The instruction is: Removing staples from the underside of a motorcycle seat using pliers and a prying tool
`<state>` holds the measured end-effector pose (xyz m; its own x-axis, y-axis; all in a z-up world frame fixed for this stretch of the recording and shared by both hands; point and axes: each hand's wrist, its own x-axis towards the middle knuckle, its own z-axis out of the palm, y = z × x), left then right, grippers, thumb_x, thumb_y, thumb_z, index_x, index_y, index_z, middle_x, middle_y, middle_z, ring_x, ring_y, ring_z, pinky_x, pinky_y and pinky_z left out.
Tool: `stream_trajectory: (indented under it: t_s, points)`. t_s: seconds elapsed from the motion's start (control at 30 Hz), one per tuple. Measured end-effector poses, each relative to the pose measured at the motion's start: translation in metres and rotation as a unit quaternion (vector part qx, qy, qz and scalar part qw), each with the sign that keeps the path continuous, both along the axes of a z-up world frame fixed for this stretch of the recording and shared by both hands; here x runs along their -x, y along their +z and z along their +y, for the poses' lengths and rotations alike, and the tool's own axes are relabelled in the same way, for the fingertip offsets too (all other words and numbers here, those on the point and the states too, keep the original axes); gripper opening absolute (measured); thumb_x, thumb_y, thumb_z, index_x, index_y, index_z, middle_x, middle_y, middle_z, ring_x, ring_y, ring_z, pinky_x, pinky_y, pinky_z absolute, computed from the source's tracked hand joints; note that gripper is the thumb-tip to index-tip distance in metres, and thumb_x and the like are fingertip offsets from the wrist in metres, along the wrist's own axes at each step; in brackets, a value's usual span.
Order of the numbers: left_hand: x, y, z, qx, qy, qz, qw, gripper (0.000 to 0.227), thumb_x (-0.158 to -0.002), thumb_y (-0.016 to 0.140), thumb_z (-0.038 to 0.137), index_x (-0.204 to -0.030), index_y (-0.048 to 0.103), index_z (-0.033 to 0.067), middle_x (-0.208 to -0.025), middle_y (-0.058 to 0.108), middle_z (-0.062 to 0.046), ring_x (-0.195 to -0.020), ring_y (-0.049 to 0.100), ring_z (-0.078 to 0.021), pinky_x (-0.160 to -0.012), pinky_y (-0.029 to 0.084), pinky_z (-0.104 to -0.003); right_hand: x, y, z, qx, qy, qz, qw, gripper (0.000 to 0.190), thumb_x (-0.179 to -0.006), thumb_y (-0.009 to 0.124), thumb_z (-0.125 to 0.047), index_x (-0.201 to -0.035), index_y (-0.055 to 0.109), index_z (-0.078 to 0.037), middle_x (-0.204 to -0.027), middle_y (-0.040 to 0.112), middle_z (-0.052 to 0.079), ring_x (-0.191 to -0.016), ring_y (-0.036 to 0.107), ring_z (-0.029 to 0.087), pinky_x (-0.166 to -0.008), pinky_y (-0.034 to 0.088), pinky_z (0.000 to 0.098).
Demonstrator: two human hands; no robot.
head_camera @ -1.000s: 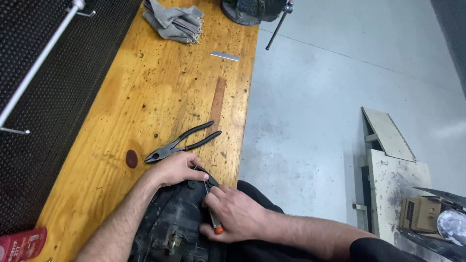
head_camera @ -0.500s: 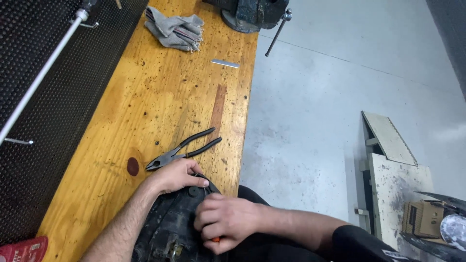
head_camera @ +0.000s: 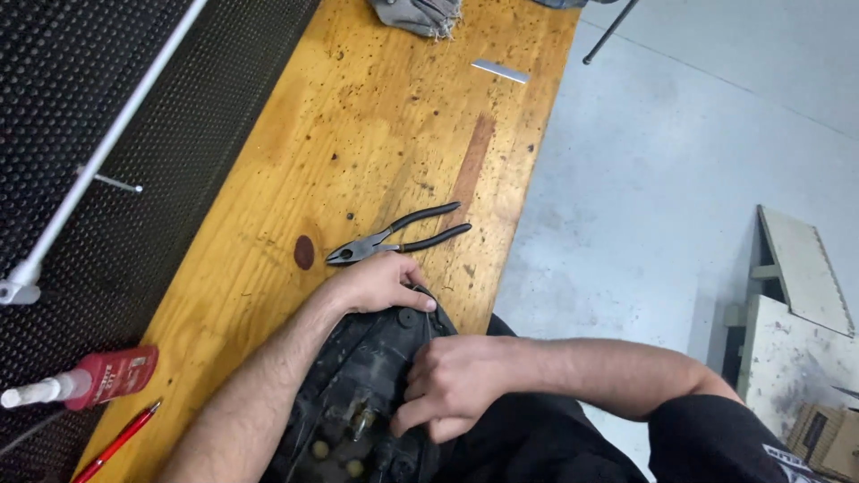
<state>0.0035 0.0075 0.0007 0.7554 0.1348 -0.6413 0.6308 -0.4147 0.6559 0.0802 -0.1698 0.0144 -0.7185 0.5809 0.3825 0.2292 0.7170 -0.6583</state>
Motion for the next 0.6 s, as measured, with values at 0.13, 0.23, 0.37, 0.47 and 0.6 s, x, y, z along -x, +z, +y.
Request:
stream_trajectory:
  t_s: [0.13, 0.23, 0.37, 0.47, 0.6]
  points:
    - [0.000, -0.003, 0.002, 0.008, 0.005, 0.003, 1.000, 0.034, -0.075, 0.086, 0.045, -0.093, 0.073, 0.0199, -0.099, 0.072, 0.005, -0.090, 0.063, -0.0106, -0.075, 0.045, -0.029, 0.009, -0.007, -0.001, -0.033, -0.039, 0.067, 0.996, 0.031, -0.099, 0.054, -0.031, -0.078, 0.052, -0.009, -0.062, 0.051, 0.007, -0.057, 0.055, 0.030, -0.055, 0.044, 0.0403]
    - [0.001, -0.002, 0.004, 0.031, 0.027, 0.009, 0.999, 0.026, -0.088, 0.077, 0.042, -0.093, 0.077, 0.0169, -0.095, 0.077, 0.006, -0.082, 0.063, -0.0059, -0.070, 0.048, -0.027, 0.011, -0.013, -0.003, -0.076, -0.061, 0.075, 0.992, 0.039, -0.100, 0.045, -0.035, -0.072, 0.044, -0.008, -0.062, 0.047, 0.007, -0.055, 0.049, 0.032, -0.055, 0.040, 0.0425]
    - [0.000, -0.008, 0.004, -0.005, 0.009, -0.012, 1.000, 0.027, -0.092, 0.075, 0.044, -0.085, 0.076, 0.0177, -0.076, 0.067, 0.006, -0.068, 0.052, -0.0081, -0.060, 0.039, -0.031, 0.010, -0.019, -0.002, -0.109, -0.076, 0.057, 0.989, 0.034, -0.100, 0.044, -0.023, -0.069, 0.046, -0.010, -0.060, 0.050, 0.005, -0.053, 0.051, 0.028, -0.056, 0.046, 0.0389]
    - [0.000, -0.009, 0.003, -0.007, 0.008, -0.020, 1.000, 0.026, -0.092, 0.076, 0.042, -0.085, 0.077, 0.0175, -0.074, 0.068, 0.006, -0.064, 0.051, -0.0077, -0.057, 0.038, -0.030, 0.008, -0.022, -0.001, -0.120, -0.063, 0.043, 0.990, 0.035, -0.102, 0.043, -0.023, -0.070, 0.048, -0.010, -0.060, 0.051, 0.004, -0.053, 0.053, 0.027, -0.056, 0.047, 0.0394]
    - [0.001, -0.009, 0.003, -0.009, 0.002, -0.030, 1.000, 0.023, -0.091, 0.077, 0.041, -0.087, 0.079, 0.0180, -0.079, 0.073, 0.007, -0.068, 0.056, -0.0065, -0.060, 0.041, -0.029, 0.005, -0.031, -0.003, -0.147, -0.046, 0.025, 0.988, 0.032, -0.100, 0.044, -0.023, -0.071, 0.046, -0.011, -0.060, 0.049, 0.004, -0.052, 0.052, 0.026, -0.055, 0.044, 0.0388]
